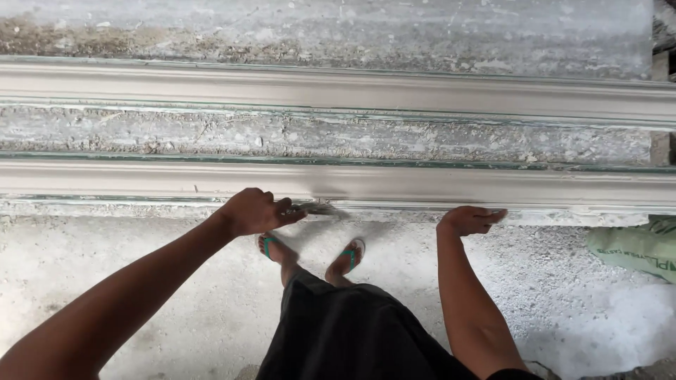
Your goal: Apply and smooth plaster over decorative molding or trim pieces using a putty knife.
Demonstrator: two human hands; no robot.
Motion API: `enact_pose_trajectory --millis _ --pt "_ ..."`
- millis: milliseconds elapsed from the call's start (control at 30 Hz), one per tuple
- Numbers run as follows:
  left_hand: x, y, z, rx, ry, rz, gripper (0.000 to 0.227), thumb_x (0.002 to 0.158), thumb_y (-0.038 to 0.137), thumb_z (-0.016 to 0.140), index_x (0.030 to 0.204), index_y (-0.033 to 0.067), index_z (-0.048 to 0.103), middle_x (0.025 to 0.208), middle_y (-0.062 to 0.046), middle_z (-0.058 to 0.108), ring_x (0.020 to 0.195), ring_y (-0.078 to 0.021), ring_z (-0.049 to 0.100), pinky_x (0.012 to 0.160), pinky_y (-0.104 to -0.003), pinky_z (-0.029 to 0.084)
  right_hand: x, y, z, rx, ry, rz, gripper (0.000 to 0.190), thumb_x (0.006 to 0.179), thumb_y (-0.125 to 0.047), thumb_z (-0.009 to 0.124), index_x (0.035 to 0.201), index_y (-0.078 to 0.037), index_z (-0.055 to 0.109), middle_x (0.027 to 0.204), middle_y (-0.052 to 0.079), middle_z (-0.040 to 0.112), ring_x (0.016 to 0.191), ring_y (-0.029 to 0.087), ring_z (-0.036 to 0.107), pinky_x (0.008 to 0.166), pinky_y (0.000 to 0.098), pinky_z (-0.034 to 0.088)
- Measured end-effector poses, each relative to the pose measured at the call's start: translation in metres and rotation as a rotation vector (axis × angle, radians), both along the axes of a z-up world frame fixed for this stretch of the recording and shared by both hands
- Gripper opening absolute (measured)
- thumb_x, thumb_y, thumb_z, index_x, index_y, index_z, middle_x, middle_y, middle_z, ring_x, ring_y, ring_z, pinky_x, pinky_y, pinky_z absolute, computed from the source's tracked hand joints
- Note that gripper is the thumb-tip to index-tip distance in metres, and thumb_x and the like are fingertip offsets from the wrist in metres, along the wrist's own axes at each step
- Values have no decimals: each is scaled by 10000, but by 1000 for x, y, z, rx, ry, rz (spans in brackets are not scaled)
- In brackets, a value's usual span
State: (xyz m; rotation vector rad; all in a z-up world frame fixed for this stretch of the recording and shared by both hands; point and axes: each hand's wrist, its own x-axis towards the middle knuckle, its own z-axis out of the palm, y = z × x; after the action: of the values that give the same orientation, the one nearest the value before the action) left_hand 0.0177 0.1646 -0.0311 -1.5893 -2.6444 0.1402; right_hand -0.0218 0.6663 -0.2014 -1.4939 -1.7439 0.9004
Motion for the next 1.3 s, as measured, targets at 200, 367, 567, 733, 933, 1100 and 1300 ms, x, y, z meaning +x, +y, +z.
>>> enact_pose_trajectory --millis 200,367,567,733,933,1100,1300 --pt "16 -57 10 -72 -30 49 410 913 188 616 1278 374 606 1070 -77 725 627 -329 747 459 -453 618 1 -13 22 -27 39 -1 404 1135 -398 319 1533 -327 337 1417 248 434 1419 445 405 1175 533 369" --pt "0 17 -4 76 8 21 371 906 207 621 1241 367 639 993 -78 742 555 -324 718 425 -456 583 -2 -3 8 -29 18 -21 405 1132 -412 309 1534 -365 325 1413 235 445 1420 412 424 1167 531 380" --pt "9 -19 6 -28 -196 175 358 982 287 539 1323 382 592 1078 -67 730 684 -345 752 550 -502 620 -5 0 0 -31 -2 -41 403 1130 -417 298 1532 -397 312 1390 197 454 1397 388 455 1116 564 411" --pt "-18 -56 43 -218 -639 600 406 1022 595 360 1369 510 553 1158 64 740 896 -367 752 833 -521 616 -3 8 -11 -20 -10 -55 402 1126 -409 304 1527 -424 317 1385 175 457 1375 366 481 1084 561 442" --pt "-47 29 32 -113 -591 527 379 1020 599 386 1315 509 606 1036 -15 755 874 -382 749 831 -551 607 -3 2 -1 -19 -12 -47 406 1116 -401 312 1522 -420 317 1369 186 456 1339 408 514 1070 575 447" --pt "-17 -9 40 -148 -663 572 373 1035 527 384 1359 502 569 1041 -61 749 926 -407 742 844 -567 603 0 0 -2 21 -5 -57 405 1122 -373 324 1527 -383 331 1333 200 471 1312 437 520 1054 588 450" --pt "-17 36 40 -43 -803 585 391 1060 452 387 1424 431 528 961 -137 748 904 -429 737 869 -607 601 -1 -1 1 -52 6 -37 419 1123 -404 303 1540 -368 297 1393 192 431 1339 411 523 1077 537 455"
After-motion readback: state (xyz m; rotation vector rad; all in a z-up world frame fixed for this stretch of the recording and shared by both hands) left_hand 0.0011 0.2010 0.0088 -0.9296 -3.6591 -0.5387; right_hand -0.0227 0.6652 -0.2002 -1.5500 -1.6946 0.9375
